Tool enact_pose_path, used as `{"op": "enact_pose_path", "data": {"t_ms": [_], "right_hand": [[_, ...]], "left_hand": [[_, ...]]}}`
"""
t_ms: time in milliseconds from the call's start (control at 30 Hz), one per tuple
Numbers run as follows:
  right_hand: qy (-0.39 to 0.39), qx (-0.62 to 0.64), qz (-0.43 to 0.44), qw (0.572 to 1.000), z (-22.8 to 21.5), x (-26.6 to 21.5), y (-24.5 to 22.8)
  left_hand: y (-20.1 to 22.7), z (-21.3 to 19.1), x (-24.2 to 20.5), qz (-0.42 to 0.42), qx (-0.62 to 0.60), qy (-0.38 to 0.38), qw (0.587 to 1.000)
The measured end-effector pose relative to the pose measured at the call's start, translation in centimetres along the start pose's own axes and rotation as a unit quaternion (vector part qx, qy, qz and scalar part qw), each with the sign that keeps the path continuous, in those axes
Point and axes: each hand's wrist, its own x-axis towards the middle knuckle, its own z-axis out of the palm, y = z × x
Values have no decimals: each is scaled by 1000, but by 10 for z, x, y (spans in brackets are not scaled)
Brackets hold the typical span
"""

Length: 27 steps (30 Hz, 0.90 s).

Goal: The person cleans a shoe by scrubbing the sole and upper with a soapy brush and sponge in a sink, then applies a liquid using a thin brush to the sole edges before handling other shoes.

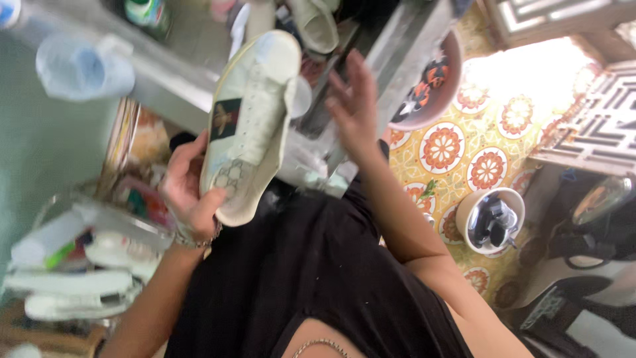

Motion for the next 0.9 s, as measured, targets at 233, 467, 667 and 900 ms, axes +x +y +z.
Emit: {"op": "enact_pose_path", "data": {"t_ms": [233, 467, 667, 900], "right_hand": [[-120, 156, 125, 972, 42, -37, -60], [140, 136, 187, 963, -25, -33, -33], [176, 47, 133, 974, -64, 24, -67], [132, 101, 94, 982, -61, 167, -34]], "left_hand": [[-2, 64, 27, 4, -30, -61, 998], [8, 94, 55, 88, 65, -228, 968], [-42, 56, 95, 154, 460, -127, 865], [-67, 56, 93, 181, 452, -31, 873]]}}
